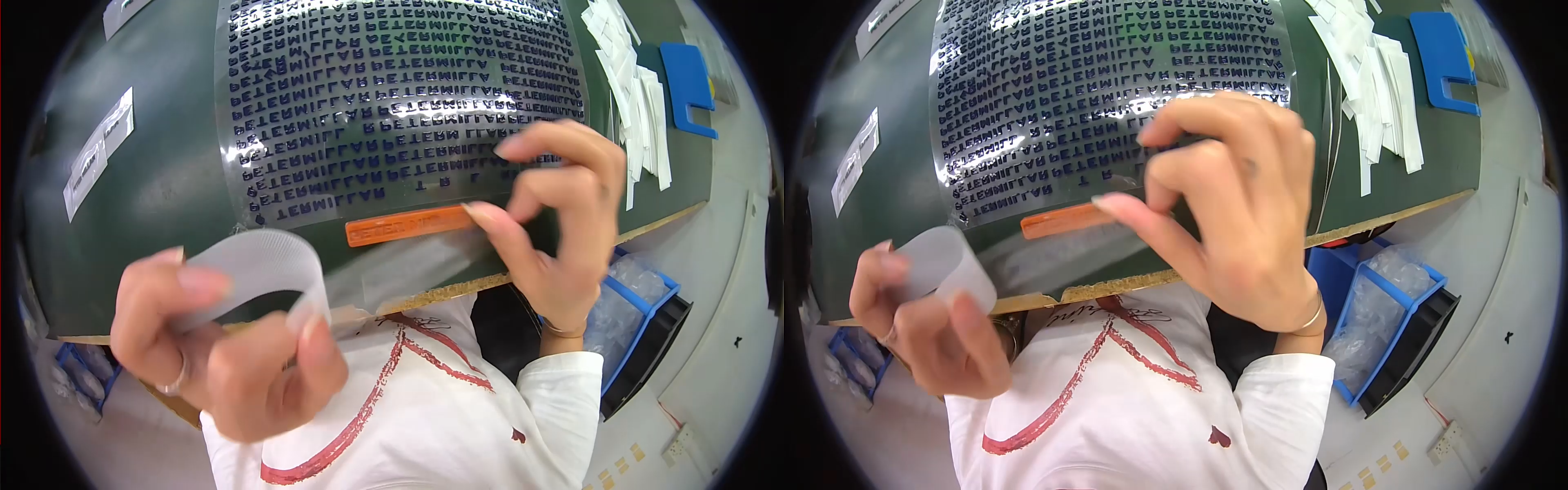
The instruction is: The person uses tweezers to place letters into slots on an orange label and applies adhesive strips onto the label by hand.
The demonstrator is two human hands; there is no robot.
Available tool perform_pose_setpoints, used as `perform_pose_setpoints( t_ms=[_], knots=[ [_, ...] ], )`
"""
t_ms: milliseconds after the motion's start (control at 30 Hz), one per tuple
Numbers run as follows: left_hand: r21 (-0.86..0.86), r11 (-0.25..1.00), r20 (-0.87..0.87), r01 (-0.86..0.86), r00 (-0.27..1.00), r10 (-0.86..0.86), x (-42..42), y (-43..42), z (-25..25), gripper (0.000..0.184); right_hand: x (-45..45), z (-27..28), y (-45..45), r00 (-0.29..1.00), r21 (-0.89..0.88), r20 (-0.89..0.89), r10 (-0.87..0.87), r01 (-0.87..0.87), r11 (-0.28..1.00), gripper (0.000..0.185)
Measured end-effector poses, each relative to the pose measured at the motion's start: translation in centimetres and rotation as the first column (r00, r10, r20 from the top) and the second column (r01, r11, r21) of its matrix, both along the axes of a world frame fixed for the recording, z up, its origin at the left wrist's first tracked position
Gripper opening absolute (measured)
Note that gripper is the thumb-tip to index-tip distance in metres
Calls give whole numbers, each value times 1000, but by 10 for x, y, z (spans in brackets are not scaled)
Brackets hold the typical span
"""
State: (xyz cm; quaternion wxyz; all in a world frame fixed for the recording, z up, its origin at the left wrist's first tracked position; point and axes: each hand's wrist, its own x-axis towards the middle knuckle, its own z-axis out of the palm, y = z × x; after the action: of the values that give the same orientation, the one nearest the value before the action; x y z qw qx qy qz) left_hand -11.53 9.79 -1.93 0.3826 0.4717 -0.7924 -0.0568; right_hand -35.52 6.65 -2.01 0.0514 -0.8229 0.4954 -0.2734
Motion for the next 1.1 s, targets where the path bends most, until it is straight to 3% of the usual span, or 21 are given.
perform_pose_setpoints(
  t_ms=[33, 67, 100, 133, 167, 200, 267, 300, 367, 400, 500, 633, 733, 867, 900, 1000, 1033, 1100],
  knots=[
    [0, 1000, 0, -2, 1000, 2, -2, 2, -2, 10, -3, 4, 3, 993, 15, 119, 18, -20, 1000, 37],
    [-2, 997, -150, 79, 986, -79, -6, 5, -3, 10, -6, 7, 8, 971, 29, 238, 32, -40, 999, 38],
    [-17, 987, -297, 160, 942, -158, -10, 7, -4, 12, -10, 9, 12, 971, 30, 238, 30, -39, 999, 38],
    [-44, 970, -434, 240, 870, -235, -13, 6, -2, 14, -14, 12, 16, 919, 110, 386, 82, -135, 985, 40],
    [-45, 969, -434, 243, 869, -238, -9, 7, -1, 14, -18, 14, 20, 841, 170, 528, 118, -241, 956, 42],
    [96, 946, -428, 309, 871, -241, 0, 8, 2, 17, -20, 15, 23, 740, 210, 659, 134, -352, 912, 44],
    [371, 830, -417, 417, 873, -252, 14, 11, 7, 23, -12, 13, 25, 766, 282, 642, 29, -271, 920, 45],
    [371, 826, -417, 424, 871, -259, 11, 14, 6, 23, -6, 11, 26, 784, 352, 617, -73, -192, 916, 46],
    [490, 872, -152, -6, 984, 92, 2, 19, 5, 33, -3, 8, 29, 791, 423, 584, -181, -106, 900, 47],
    [491, 871, -152, -2, 985, 87, 2, 18, 6, 33, -4, 2, 28, 835, 406, 532, -143, -103, 908, 47],
    [375, 881, -26, 288, 953, -301, 0, 8, 9, 26, -6, -11, 27, 908, 372, 414, -67, -102, 923, 48],
    [324, 862, -82, 390, 919, -385, -26, 5, -3, 24, -8, -18, 30, 933, 302, 360, -14, -102, 948, 50],
    [342, 839, 151, 424, 856, -494, -20, 0, -8, 29, -10, -11, 25, 975, 234, 219, 31, -83, 969, 48],
    [365, 842, 132, 397, 873, -469, -20, 2, -8, 31, -15, -1, 26, 994, 161, 32, -107, 100, 982, 40],
    [365, 843, 133, 395, 874, -468, -20, 2, -7, 31, -16, -1, 28, 994, 161, 34, -105, 98, 982, 40],
    [328, 866, 146, 378, 885, -441, -22, 3, -8, 26, -26, -1, 34, 970, 110, 142, 196, -212, 971, 33],
    [326, 866, 146, 378, 885, -442, -23, 3, -8, 26, -30, -1, 35, 970, 108, 141, 196, -211, 971, 33],
    [302, 880, 92, 366, 908, -409, -27, 2, -7, 22, -40, -1, 37, 986, 103, 165, 27, -44, 994, 27]
  ],
)
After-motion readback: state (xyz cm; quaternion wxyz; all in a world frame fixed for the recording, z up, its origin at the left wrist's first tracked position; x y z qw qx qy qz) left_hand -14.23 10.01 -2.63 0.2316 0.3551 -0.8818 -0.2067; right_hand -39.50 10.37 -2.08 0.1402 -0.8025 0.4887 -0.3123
